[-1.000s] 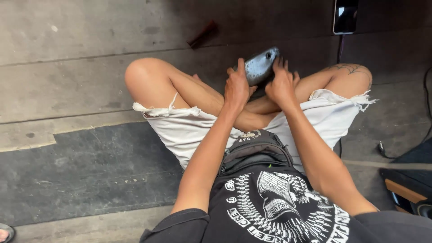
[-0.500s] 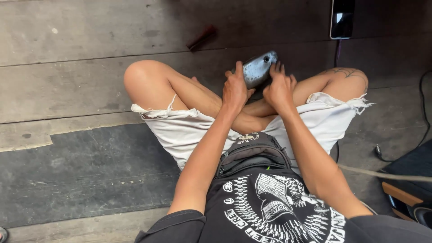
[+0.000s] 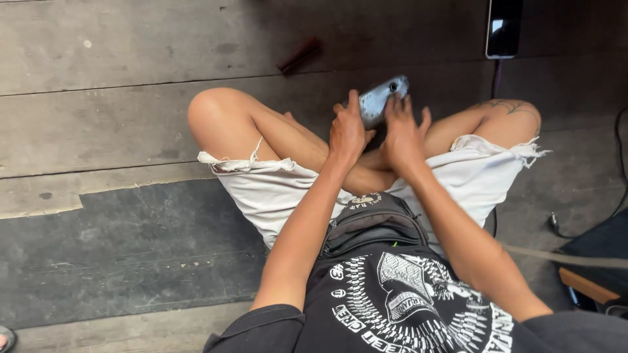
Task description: The person manually sands a small metal motorcycle component using sandpaper.
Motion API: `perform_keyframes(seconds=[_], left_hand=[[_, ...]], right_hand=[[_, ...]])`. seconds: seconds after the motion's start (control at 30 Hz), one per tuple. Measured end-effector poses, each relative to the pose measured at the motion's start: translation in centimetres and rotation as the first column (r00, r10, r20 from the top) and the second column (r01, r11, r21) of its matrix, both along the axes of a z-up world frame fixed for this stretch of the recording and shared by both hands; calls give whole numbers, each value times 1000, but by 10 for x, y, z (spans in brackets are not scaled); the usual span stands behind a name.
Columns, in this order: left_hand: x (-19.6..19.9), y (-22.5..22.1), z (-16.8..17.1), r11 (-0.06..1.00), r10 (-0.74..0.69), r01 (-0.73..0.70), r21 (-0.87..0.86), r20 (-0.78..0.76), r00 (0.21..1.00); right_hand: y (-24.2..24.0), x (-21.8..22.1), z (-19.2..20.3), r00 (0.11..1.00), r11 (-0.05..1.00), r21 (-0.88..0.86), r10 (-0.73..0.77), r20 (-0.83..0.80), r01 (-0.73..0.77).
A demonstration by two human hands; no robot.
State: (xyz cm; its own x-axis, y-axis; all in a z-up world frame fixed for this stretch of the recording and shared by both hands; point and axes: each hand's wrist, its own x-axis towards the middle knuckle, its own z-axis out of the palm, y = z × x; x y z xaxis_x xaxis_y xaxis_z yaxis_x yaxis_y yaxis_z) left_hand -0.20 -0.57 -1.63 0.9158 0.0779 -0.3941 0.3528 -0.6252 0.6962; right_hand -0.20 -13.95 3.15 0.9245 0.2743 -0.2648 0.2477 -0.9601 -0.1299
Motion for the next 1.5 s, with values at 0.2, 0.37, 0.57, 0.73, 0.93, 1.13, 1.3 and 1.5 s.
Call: perform_keyframes(seconds=[0.2, 0.37, 0.57, 0.73, 0.93, 1.13, 1.3, 1.5], left_hand=[[6, 3, 8, 999, 6, -7, -32, -34, 999], [6, 6, 11, 1000, 7, -7, 6, -16, 1000], [0, 5, 15, 1000, -2, 1, -22, -32, 999], [3, 5, 12, 1000, 2, -2, -26, 7, 1000], [3, 6, 14, 1000, -3, 3, -27, 11, 1000], [2, 3, 11, 999, 5, -6, -37, -17, 1000], [2, 3, 0, 1000, 5, -5, 1, 45, 999], [0, 6, 15, 1000, 8, -7, -14, 54, 998]], right_hand=[[-24, 15, -26, 998, 999, -7, -40, 54, 41], [-7, -16, -13, 990, 992, 5, 130, 47, -130], [-18, -6, -25, 996, 999, -4, 46, 70, -46], [-6, -17, -12, 989, 989, 28, 142, 32, -143], [7, -17, -7, 989, 996, -73, 65, 135, -55], [-11, 0, -22, 993, 999, -5, -34, 117, 35], [13, -22, 4, 990, 985, 100, 132, 54, -137], [5, 13, -7, 972, 980, 39, 186, 142, -193]])
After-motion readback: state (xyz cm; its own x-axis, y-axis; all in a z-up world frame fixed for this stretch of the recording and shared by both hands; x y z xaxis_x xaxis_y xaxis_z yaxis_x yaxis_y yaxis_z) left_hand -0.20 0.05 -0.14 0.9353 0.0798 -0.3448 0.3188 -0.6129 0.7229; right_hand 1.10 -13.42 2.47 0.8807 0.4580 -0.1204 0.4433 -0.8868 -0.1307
